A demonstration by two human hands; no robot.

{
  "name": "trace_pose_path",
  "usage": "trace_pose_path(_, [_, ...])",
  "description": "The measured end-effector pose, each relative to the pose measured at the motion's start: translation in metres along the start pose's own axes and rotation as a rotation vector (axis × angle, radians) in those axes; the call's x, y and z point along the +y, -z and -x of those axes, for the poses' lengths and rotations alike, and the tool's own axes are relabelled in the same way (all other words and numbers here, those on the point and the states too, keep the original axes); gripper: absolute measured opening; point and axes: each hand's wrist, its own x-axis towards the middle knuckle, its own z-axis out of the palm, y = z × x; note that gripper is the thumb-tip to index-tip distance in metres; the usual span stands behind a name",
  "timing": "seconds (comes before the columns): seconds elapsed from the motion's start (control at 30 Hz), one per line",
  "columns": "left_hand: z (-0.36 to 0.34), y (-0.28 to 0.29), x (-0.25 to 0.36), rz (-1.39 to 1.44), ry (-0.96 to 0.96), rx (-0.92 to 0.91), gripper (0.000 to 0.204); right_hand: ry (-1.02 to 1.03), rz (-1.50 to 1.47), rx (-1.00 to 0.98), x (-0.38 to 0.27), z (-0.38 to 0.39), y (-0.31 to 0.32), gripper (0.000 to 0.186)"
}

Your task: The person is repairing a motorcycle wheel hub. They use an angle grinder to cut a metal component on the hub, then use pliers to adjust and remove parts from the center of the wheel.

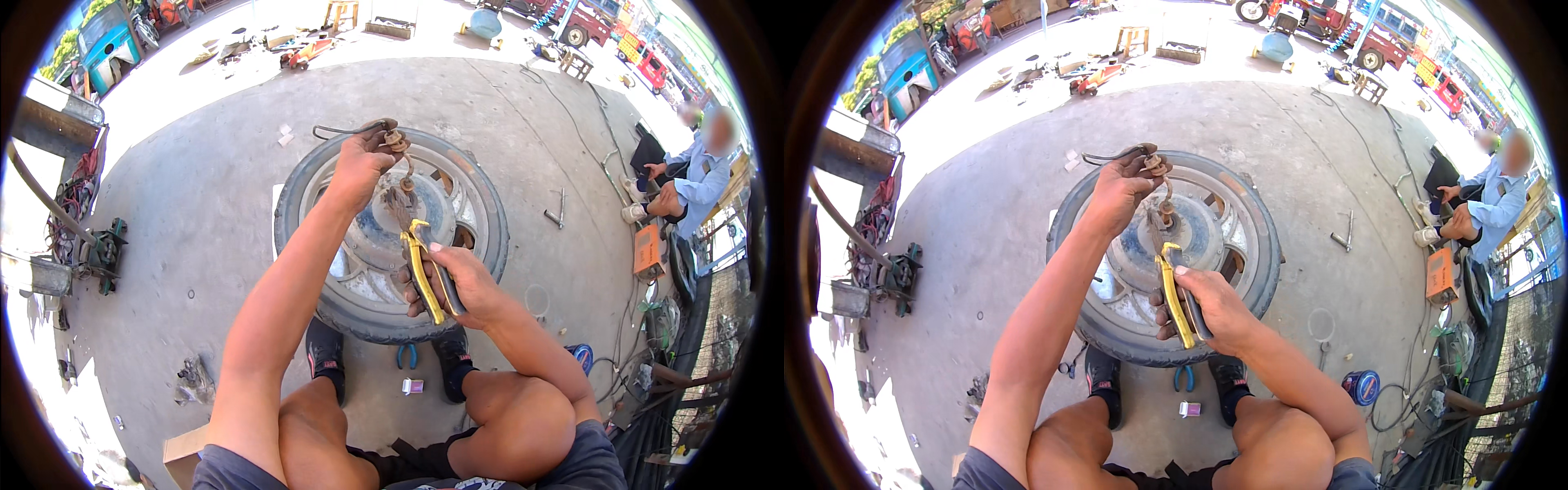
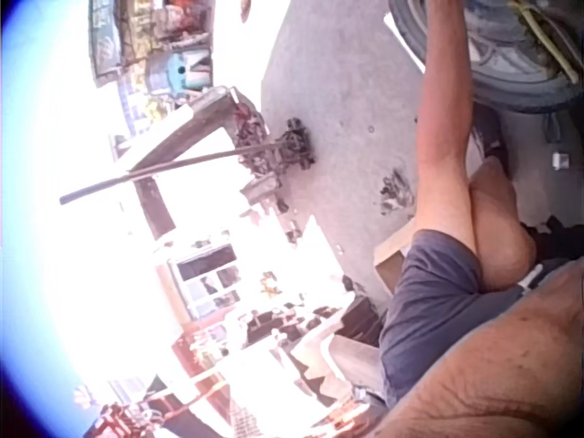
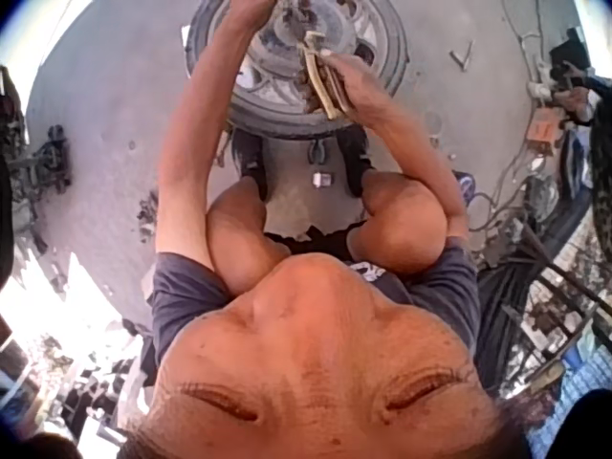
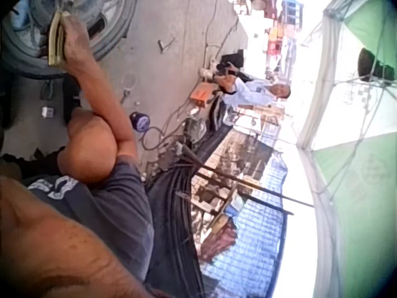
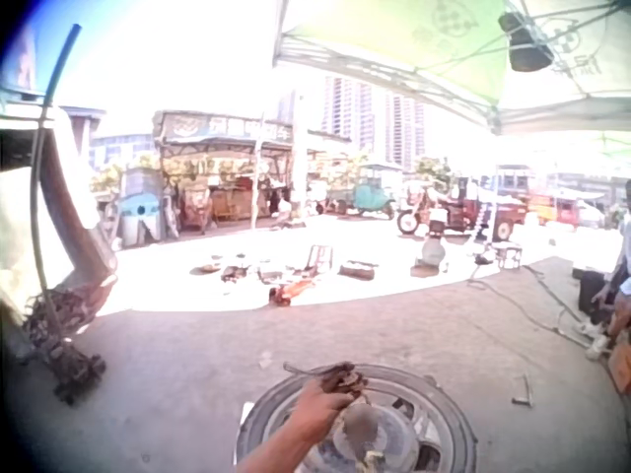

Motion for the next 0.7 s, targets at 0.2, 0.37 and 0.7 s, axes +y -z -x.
trace_pose_path(0.2, [0.001,-0.003,0.001,0.054,0.028,0.0,0.059,0.053,0.194,0.116,-0.001,-0.011,-0.018,0.041])
trace_pose_path(0.37, [0.002,0.0,0.0,0.031,-0.002,0.016,0.059,0.108,0.308,0.211,-0.008,-0.014,-0.025,0.044])
trace_pose_path(0.7, [0.001,-0.004,-0.002,0.082,0.01,0.057,0.055,0.102,0.337,0.256,-0.012,-0.023,-0.027,0.042])
